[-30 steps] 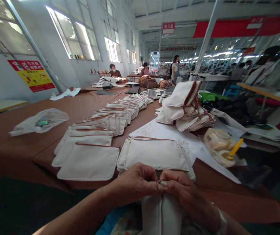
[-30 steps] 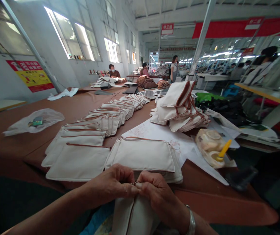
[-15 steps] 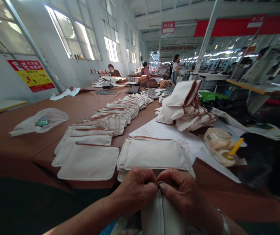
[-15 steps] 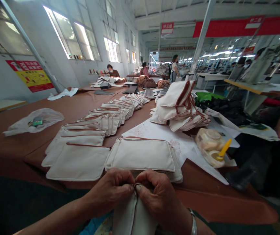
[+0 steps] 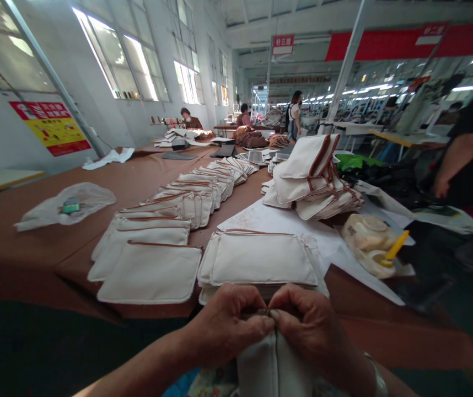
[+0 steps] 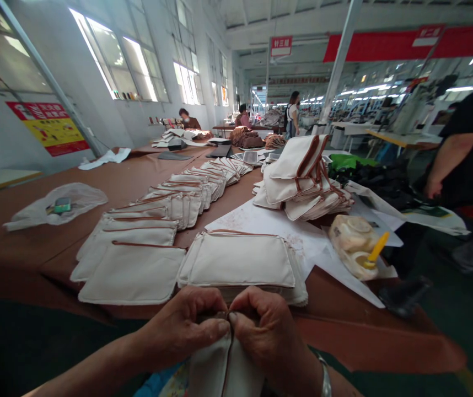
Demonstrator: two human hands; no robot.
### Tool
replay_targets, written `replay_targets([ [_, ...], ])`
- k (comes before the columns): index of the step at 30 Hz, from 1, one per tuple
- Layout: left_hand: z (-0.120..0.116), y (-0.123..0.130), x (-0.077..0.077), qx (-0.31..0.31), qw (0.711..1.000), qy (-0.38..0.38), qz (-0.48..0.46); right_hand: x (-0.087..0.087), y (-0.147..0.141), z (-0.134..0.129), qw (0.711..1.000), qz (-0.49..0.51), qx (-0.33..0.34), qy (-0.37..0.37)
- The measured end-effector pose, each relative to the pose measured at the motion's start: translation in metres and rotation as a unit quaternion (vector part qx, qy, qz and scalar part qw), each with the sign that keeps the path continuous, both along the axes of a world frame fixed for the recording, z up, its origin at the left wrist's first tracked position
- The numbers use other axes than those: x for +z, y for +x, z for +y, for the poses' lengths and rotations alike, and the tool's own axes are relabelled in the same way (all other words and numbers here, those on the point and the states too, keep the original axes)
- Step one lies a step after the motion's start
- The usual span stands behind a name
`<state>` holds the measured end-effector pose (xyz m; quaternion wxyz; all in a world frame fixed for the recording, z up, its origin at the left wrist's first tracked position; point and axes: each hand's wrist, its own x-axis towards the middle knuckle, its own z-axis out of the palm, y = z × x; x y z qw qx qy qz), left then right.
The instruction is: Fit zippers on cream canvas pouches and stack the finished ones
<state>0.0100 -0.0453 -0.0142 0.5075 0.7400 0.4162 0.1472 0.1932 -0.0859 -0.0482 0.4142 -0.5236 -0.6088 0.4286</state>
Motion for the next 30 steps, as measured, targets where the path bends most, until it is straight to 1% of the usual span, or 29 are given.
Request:
replay_targets([
  [3,-0.002,0.005,-0.004,0.039,0.999,-0.006,0.008,-0.002,0.001,0.001,1.0,0.013,0.002,-0.016],
  [6,-0.003,0.009,-0.006,0.054,0.999,-0.01,-0.003,-0.003,0.001,-0.001,1.0,0.025,0.005,-0.009],
  [8,-0.003,0.009,-0.007,0.056,0.998,-0.03,-0.016,-0.003,0.002,-0.003,0.999,0.031,0.01,0.031],
  [10,-0.004,0.007,-0.008,0.054,0.996,-0.06,-0.033,-0.004,0.005,-0.007,0.992,0.02,0.036,0.118],
  [12,-0.006,0.005,-0.007,0.047,0.993,-0.095,-0.061,-0.004,0.008,-0.011,0.972,-0.027,0.074,0.221],
  [13,-0.006,0.003,-0.007,0.041,0.989,-0.118,-0.084,-0.004,0.01,-0.014,0.959,-0.062,0.094,0.259],
  [14,-0.007,0.002,-0.007,0.036,0.982,-0.148,-0.108,-0.003,0.013,-0.016,0.949,-0.097,0.109,0.281],
  [17,-0.008,0.0,-0.005,0.024,0.953,-0.247,-0.173,-0.001,0.02,-0.019,0.929,-0.163,0.153,0.296],
  [19,-0.007,-0.001,-0.004,0.02,0.941,-0.28,-0.187,-0.002,0.025,-0.018,0.911,-0.204,0.171,0.316],
  [20,-0.006,-0.001,-0.004,0.016,0.94,-0.287,-0.183,-0.003,0.028,-0.018,0.897,-0.232,0.178,0.332],
  [22,-0.004,-0.001,-0.004,-0.004,0.946,-0.286,-0.153,-0.005,0.031,-0.016,0.874,-0.273,0.169,0.365],
  [23,-0.003,-0.001,-0.004,-0.019,0.95,-0.283,-0.132,-0.006,0.031,-0.016,0.866,-0.278,0.159,0.384],
  [26,0.0,-0.003,-0.002,-0.068,0.961,-0.25,-0.093,-0.008,0.031,-0.016,0.848,-0.259,0.15,0.437],
  [28,0.001,-0.005,0.0,-0.089,0.969,-0.215,-0.084,-0.009,0.028,-0.016,0.849,-0.236,0.148,0.45],
  [30,0.0,-0.006,0.004,-0.105,0.98,-0.157,-0.06,-0.01,0.026,-0.018,0.867,-0.2,0.136,0.435],
])
